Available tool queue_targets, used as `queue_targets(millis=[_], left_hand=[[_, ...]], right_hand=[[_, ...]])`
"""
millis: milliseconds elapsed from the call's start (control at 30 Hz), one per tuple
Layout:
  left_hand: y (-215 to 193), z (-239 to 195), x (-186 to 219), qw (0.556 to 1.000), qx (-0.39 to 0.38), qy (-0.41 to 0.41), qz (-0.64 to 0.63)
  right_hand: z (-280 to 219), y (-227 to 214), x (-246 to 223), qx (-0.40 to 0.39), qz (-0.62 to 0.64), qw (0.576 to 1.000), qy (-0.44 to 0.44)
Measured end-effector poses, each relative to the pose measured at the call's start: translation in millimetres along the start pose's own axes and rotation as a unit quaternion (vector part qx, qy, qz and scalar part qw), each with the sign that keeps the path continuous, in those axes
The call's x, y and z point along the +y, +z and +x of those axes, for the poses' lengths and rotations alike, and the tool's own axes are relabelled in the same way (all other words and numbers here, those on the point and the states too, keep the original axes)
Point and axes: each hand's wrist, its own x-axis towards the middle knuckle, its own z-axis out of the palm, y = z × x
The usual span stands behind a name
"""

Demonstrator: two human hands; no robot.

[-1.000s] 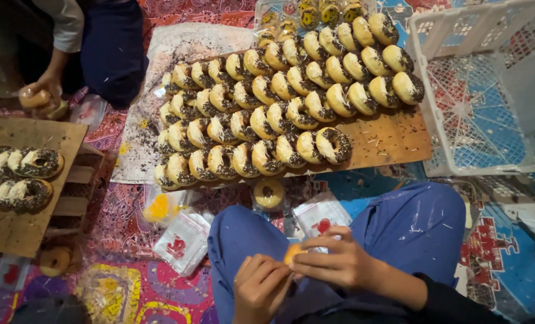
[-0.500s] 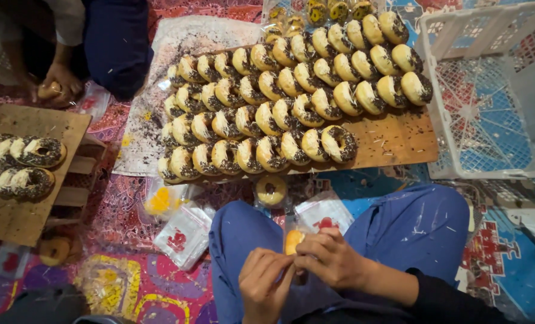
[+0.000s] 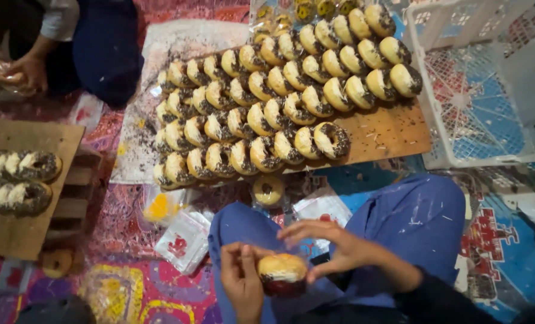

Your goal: The person sits on a floor mat and repeatedly picks donuts from a wooden board, places each into a clear plastic bag, and sets the bagged donut into a white basket. The person handles donuts one at a time and continues the same packaging sequence throughout the clip.

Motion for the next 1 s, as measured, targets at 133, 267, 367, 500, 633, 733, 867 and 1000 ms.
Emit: queue_targets(millis=[133, 267, 367, 500, 633, 733, 867, 1000], left_hand=[[-17.0, 30.2, -28.3, 0.993, 0.093, -0.052, 0.049], [-49.6, 46.3, -57.2, 0.976, 0.195, 0.049, 0.078], [-63.0, 16.6, -87.1, 0.974, 0.184, 0.091, 0.091], [-68.2, -22.3, -145.6, 0.964, 0.195, -0.045, 0.175], [-66.1, -14.4, -176.8, 0.960, 0.226, -0.081, 0.147], [-34.2, 44.2, -191.9, 0.984, 0.163, -0.025, 0.074], [6.9, 122.7, -223.6, 0.991, 0.092, -0.047, 0.079], [13.3, 173.9, -275.0, 0.946, 0.043, 0.065, 0.315]], right_hand=[[65.6, 46.4, 28.3, 0.192, 0.131, 0.972, -0.003], [88.9, 91.5, 92.2, 0.373, 0.183, 0.902, 0.122], [51.9, 124.6, 137.0, 0.372, 0.034, 0.919, 0.129], [-8.1, 144.3, 178.5, 0.318, 0.012, 0.926, 0.202], [-9.3, 149.4, 188.7, 0.341, 0.180, 0.860, 0.333], [30.0, 127.6, 209.3, 0.389, 0.167, 0.863, 0.274], [60.7, 90.3, 260.1, 0.491, 0.001, 0.829, 0.268], [65.6, 58.8, 301.8, 0.430, -0.355, 0.747, 0.363]])
